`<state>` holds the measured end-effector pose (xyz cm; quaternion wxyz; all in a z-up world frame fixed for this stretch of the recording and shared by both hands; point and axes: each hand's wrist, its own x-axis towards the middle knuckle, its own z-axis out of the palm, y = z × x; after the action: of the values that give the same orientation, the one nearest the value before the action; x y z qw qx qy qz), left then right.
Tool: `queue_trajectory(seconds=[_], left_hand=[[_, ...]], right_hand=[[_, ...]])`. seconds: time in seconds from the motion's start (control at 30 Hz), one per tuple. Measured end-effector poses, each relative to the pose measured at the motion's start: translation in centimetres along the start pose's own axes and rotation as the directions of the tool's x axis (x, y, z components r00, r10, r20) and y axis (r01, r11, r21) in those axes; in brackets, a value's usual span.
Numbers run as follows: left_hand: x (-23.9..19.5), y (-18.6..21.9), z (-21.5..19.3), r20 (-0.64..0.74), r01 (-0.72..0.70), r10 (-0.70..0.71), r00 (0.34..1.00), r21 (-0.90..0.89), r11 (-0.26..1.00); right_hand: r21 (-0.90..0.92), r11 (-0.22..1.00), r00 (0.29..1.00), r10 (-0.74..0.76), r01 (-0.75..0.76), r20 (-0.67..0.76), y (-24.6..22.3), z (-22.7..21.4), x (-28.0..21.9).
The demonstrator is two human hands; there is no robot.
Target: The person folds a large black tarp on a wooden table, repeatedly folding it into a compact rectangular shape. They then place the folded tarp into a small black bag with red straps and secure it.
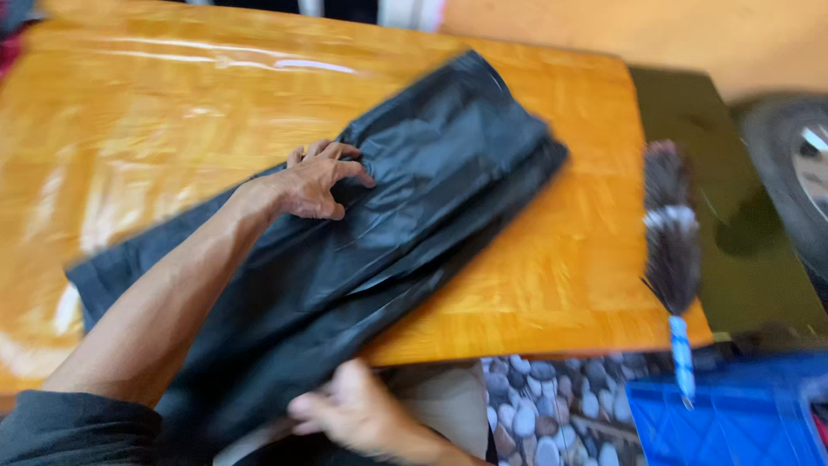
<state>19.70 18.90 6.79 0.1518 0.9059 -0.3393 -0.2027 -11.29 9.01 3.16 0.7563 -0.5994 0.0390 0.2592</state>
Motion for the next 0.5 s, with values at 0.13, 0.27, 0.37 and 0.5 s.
queue_trajectory(seconds=[0.13,0.27,0.37,0.5], left_hand=[[4.0,6.6,1.3,0.099,-0.149,0.126,0.987,0.276,0.950],[5.4,5.3,5.8,-0.211,-0.219,0.401,0.891,0.573,0.790],[3.8,4.4,6.0,-0.179,-0.203,0.264,0.948,0.296,0.933],[-1.3,3.8,3.6,-0.310,-0.299,0.329,0.892,0.141,0.944]], right_hand=[[-0.277,0.957,0.988,-0.042,0.081,0.146,-4.8,0.2,-1.8],[-0.474,0.842,0.664,-0.511,0.258,-0.546,-5.1,-9.4,-6.9],[-0.803,0.276,0.106,-0.917,-0.529,-0.385,-3.8,-23.2,-15.2],[-0.474,0.291,0.161,-0.690,-0.831,-0.706,-0.5,-34.3,-21.9]])
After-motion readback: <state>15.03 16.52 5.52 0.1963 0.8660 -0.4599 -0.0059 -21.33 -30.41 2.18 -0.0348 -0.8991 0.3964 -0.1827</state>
